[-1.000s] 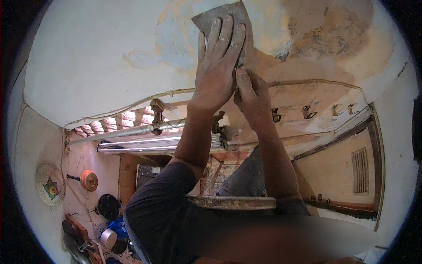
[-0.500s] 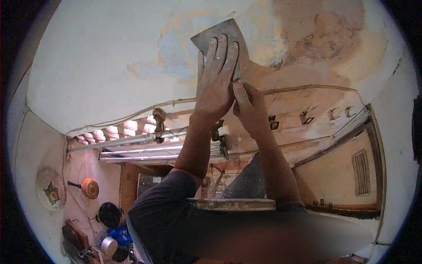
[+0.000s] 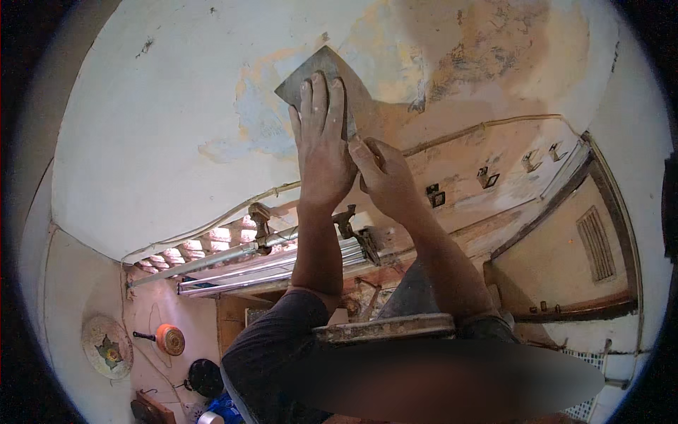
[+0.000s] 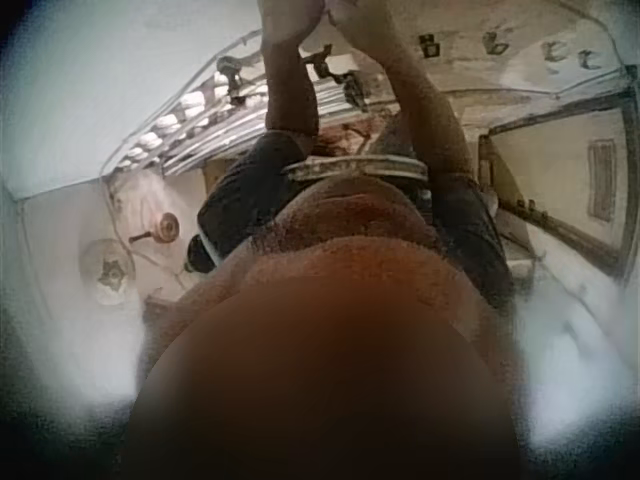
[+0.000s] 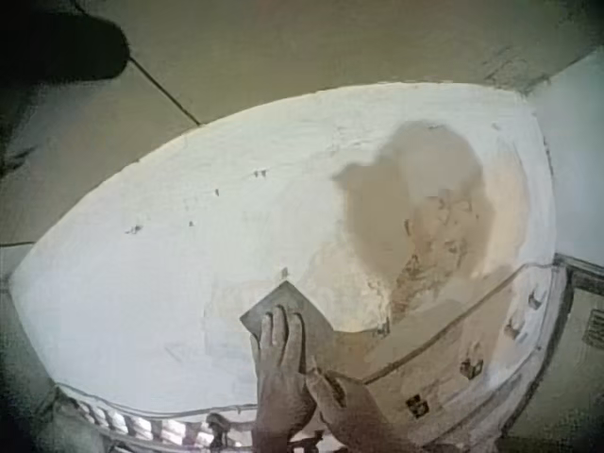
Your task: The person scrapes old paint or plaster from a ceiling using a putty knife.
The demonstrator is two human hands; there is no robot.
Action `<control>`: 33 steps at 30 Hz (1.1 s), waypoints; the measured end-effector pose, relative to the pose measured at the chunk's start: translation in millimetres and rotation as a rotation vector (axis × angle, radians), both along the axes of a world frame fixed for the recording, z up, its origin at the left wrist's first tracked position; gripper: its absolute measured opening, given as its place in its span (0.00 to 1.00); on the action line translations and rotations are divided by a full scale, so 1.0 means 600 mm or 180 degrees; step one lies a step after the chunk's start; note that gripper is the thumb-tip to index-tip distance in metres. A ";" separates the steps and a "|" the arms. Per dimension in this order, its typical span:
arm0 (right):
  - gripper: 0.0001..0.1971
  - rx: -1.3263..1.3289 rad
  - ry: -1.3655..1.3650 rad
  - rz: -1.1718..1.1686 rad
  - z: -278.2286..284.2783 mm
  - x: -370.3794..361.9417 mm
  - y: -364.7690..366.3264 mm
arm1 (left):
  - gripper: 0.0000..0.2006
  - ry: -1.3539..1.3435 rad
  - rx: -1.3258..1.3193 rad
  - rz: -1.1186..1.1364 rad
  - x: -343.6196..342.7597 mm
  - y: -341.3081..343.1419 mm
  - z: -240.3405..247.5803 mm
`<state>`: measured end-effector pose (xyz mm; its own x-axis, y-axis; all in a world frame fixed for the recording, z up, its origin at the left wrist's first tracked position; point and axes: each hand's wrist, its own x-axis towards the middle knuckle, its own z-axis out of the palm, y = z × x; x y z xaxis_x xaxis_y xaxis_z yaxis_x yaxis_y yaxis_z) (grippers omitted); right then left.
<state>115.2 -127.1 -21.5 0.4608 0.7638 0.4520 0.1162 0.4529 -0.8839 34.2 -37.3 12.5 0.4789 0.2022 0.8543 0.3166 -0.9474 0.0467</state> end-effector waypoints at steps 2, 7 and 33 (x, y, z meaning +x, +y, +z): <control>0.16 -0.0234 -0.0061 -0.0078 0.001 0.001 -0.001 | 0.34 0.0176 -0.0094 0.0106 0.000 0.000 0.000; 0.17 0.0190 -0.0054 0.0201 0.005 0.002 0.001 | 0.36 0.0009 0.0066 0.0141 -0.002 0.004 0.007; 0.17 0.0199 -0.0538 -0.0165 0.036 0.014 0.003 | 0.37 -0.0165 -0.0100 0.0280 0.009 -0.003 0.014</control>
